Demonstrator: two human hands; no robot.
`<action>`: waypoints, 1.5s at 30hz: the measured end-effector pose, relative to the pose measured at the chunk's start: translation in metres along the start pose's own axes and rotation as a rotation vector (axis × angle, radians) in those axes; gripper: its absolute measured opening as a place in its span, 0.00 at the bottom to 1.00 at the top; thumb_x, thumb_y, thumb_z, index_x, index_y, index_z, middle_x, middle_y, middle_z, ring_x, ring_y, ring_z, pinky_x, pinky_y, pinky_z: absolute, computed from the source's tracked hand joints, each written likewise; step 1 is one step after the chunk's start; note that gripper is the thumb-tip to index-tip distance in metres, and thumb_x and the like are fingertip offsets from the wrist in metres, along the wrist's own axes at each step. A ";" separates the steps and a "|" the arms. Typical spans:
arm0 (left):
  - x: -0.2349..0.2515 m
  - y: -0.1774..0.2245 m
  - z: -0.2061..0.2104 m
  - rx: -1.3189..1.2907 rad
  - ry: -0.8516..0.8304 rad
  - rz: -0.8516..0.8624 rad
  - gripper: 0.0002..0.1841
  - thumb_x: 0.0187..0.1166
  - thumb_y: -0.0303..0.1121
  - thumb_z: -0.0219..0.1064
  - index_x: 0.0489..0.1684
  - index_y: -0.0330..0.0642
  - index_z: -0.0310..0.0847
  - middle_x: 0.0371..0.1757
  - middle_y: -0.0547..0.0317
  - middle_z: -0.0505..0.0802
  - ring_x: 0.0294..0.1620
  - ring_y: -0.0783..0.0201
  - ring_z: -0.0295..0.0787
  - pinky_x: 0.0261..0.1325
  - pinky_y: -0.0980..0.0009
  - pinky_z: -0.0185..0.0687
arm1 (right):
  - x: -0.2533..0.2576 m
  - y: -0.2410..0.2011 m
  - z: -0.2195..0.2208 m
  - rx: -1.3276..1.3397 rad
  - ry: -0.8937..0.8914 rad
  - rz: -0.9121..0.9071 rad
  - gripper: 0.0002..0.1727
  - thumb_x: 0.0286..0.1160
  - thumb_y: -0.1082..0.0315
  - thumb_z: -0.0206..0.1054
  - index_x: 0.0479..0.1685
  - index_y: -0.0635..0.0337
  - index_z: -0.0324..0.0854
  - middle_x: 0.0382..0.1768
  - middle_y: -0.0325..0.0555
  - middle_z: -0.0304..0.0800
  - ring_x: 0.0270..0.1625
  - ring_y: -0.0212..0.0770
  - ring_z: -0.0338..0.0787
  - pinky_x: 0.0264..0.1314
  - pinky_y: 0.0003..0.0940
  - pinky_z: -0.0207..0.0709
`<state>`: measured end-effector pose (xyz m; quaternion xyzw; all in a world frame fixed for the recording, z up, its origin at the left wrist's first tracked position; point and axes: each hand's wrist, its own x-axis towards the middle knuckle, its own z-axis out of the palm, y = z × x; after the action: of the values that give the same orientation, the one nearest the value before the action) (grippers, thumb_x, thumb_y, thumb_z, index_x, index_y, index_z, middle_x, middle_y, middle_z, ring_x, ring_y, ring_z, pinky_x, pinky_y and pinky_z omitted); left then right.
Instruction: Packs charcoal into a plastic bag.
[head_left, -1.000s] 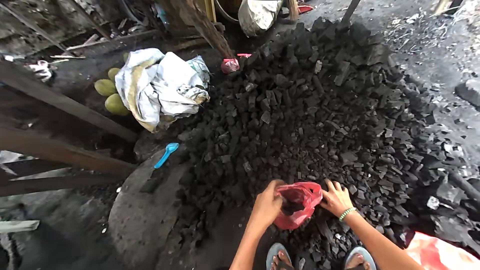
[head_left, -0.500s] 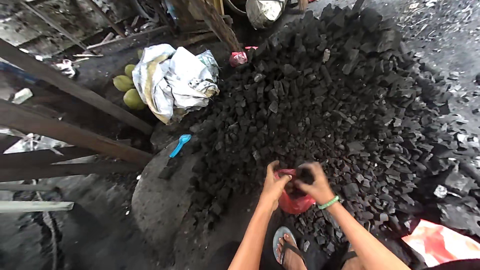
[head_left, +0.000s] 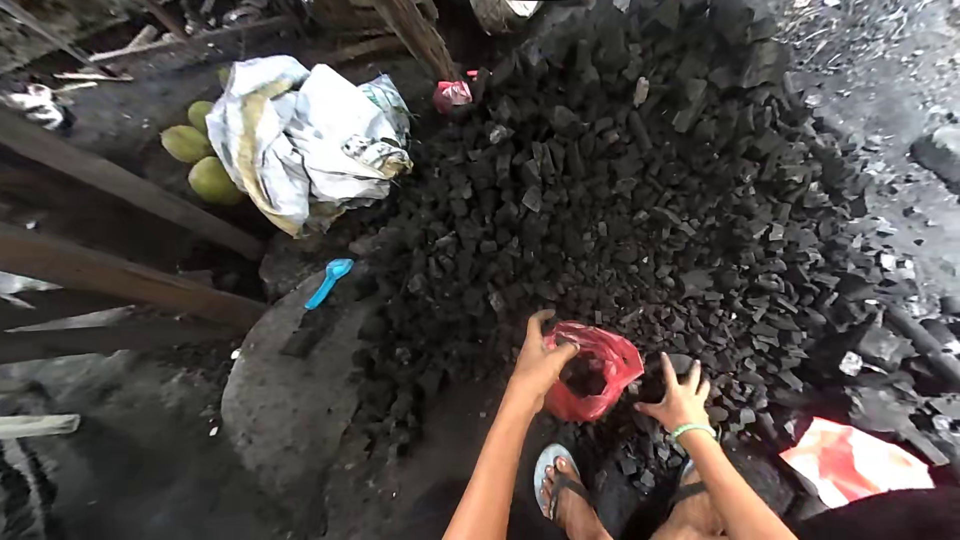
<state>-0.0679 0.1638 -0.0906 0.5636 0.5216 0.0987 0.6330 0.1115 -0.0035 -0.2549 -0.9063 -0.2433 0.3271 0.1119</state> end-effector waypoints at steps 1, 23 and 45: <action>-0.001 0.000 0.001 0.002 -0.014 0.007 0.36 0.82 0.30 0.68 0.90 0.55 0.56 0.63 0.36 0.85 0.48 0.51 0.82 0.44 0.56 0.78 | -0.003 -0.006 0.008 -0.069 0.005 0.001 0.67 0.47 0.53 0.92 0.96 0.37 0.50 0.94 0.72 0.25 0.90 0.86 0.39 0.72 0.85 0.62; -0.013 -0.001 -0.005 -0.121 -0.053 0.008 0.42 0.81 0.30 0.67 0.94 0.66 0.46 0.63 0.37 0.85 0.47 0.50 0.85 0.46 0.55 0.82 | -0.024 -0.097 0.004 0.893 -0.214 -0.675 0.40 0.61 0.76 0.76 0.80 0.66 0.69 0.75 0.58 0.78 0.74 0.50 0.82 0.74 0.49 0.80; -0.051 0.037 -0.046 -0.395 0.008 0.500 0.46 0.61 0.39 0.72 0.88 0.61 0.55 0.58 0.64 0.90 0.43 0.70 0.92 0.38 0.73 0.90 | 0.003 -0.054 0.041 -0.427 -0.290 -0.609 0.46 0.63 0.37 0.78 0.87 0.38 0.70 0.94 0.63 0.45 0.94 0.76 0.40 0.78 0.93 0.30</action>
<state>-0.1086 0.1681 -0.0237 0.5402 0.3401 0.3525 0.6843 0.0673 0.0459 -0.2681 -0.7402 -0.5764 0.3455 -0.0225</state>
